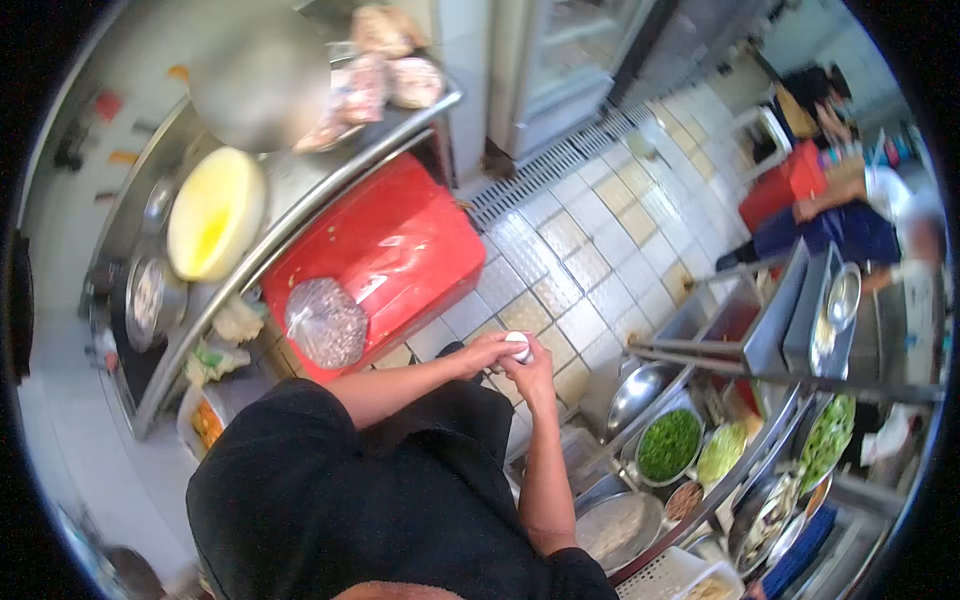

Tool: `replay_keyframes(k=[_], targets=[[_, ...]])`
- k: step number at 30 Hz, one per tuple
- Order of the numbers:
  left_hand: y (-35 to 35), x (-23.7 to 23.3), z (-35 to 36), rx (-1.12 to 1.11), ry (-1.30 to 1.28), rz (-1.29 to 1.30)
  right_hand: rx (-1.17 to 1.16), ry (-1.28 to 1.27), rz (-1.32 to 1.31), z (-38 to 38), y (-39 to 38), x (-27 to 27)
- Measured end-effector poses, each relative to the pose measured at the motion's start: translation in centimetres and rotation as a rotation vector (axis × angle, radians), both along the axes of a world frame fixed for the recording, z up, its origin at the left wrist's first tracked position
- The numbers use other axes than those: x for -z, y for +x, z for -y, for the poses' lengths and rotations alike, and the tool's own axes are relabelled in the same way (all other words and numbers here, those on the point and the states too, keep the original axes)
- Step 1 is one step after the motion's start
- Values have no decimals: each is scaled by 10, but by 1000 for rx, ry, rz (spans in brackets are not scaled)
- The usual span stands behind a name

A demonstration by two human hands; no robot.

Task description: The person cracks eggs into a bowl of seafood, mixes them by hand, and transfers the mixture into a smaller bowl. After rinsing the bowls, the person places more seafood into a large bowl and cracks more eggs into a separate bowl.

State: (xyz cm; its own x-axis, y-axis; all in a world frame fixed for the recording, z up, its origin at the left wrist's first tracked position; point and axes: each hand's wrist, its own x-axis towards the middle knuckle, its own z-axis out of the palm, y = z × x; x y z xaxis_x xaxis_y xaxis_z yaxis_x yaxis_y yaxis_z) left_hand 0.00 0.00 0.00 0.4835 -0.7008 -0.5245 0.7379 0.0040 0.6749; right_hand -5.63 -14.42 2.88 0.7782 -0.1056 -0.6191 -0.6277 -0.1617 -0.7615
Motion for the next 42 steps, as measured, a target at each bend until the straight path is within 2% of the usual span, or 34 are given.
replay_keyframes(k=[2,3,6,9,10,12,15,17,21,23,24,25,27,29,32,35,38,39,40,41,42], targets=[[0,-5,10,-147,-105,-55,-69,121,-14,24,14,-24],[21,-31,-128,-215,-17,72,-115,288,37,-97,38,-35],[-14,-32,-183,-370,5,61,-181,474,-157,-112,31,-31],[-40,-46,-257,-551,48,-16,-196,526,-82,-159,36,-29],[-55,-47,-281,-576,111,-15,-214,490,-48,-176,35,-36],[-89,-49,-334,-619,244,-15,-274,573,-110,-203,32,-33],[-163,-22,-419,-738,378,-35,-318,668,-135,-261,16,-38],[-224,-15,-478,-890,381,-145,-298,685,-158,-318,3,-45],[-367,37,-608,-1172,626,-333,-439,776,-80,-461,-3,-46],[-449,87,-668,-1317,578,-408,-392,793,-113,-540,4,-48],[-476,77,-687,-1339,654,-483,-396,779,-44,-581,6,-64],[-501,62,-702,-1360,730,-559,-403,759,24,-618,10,-77],[-555,61,-725,-1462,749,-580,-627,431,317,-677,35,-74],[-623,89,-755,-1467,628,-688,-573,240,678,-734,42,-95],[-673,72,-766,-1455,668,-761,-491,99,978,-792,60,-99],[-673,47,-767,-1419,791,-891,-441,-207,1249,-833,66,-85],[-676,49,-762,-1510,706,-694,-592,-278,1063,-847,78,-49],[-672,49,-763,-1513,680,-719,-631,-281,1005,-850,85,-43],[-668,48,-764,-1515,655,-744,-543,-99,1011,-851,85,-46],[-664,47,-764,-1518,630,-769,-501,-124,1128,-853,100,-33],[-681,81,-764,-1590,491,-828,-520,37,894,-855,97,-51]])
